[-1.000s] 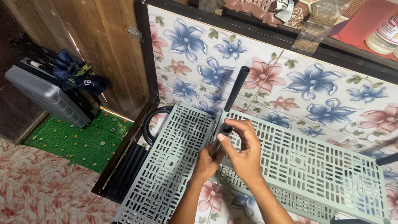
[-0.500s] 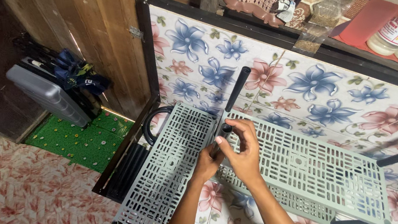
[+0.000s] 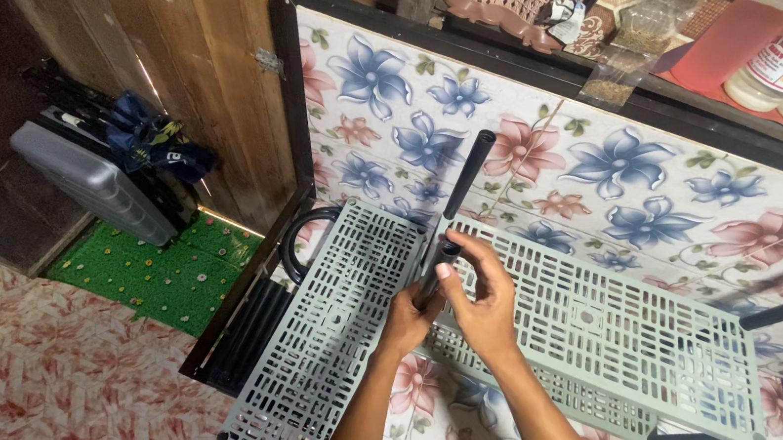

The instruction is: The person assembles a light green plastic table by inserting black cylindrical legs into the table's corner holes and tightening them by hand. The person then places the assembled table on a tiled surface.

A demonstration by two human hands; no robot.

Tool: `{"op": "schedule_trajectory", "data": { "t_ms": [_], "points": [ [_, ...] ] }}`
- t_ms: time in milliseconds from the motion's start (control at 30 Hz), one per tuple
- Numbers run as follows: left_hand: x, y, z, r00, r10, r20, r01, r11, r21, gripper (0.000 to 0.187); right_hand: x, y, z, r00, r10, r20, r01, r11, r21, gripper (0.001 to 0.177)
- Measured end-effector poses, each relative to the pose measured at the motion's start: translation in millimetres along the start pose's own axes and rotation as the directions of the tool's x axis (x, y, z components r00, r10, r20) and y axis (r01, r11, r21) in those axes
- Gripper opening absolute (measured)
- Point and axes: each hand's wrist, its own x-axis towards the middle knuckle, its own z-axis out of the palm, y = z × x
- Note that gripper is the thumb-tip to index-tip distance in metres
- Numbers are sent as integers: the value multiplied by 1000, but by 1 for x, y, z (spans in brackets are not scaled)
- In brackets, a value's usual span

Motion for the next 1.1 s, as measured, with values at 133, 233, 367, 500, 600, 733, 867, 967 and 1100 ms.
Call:
{"op": "schedule_trajectory", "data": {
  "t_ms": [133, 233, 367, 500, 600, 733, 867, 967, 1100],
  "points": [
    [-3, 12, -1, 1000, -30, 2, 30, 997, 69, 24, 2, -2, 0, 997, -69, -21, 67, 995, -73, 39],
    [-5, 21, -1, 1000, -2, 13, 1, 996, 90, 27, 5, -5, -3, 1000, 20, -17, -21, 998, -53, 38],
    [-6, 27, 0, 999, -43, 21, 42, 996, 80, 28, 6, -10, -8, 1000, 25, 13, -23, 989, -149, 44],
    [-5, 27, 0, 999, -45, 1, 45, 995, 92, 28, 6, -13, -8, 998, -41, 42, 49, 976, -210, 31],
    [-8, 33, -1, 999, 31, -23, -26, 981, 195, 27, 5, -15, -4, 1000, 19, 0, -19, 984, -179, 29],
    [-25, 47, -8, 858, 489, -160, -358, 791, 496, 46, 9, -19, 3, 995, -95, -42, 83, 971, -225, 27],
    [-57, 51, -29, 916, 300, -266, -198, 916, 350, 37, 12, -21, 22, 996, -77, -47, 69, 986, -154, 26],
    [-79, 41, -53, 951, 31, -308, 2, 994, 109, 42, 14, -19, 47, 998, -62, -25, 59, 992, -114, 27],
    [-104, 6, -92, 908, -128, -400, 125, 992, -32, 53, 8, -5, 86, 1000, 31, 3, -30, 973, -228, 24]
  ]
}}
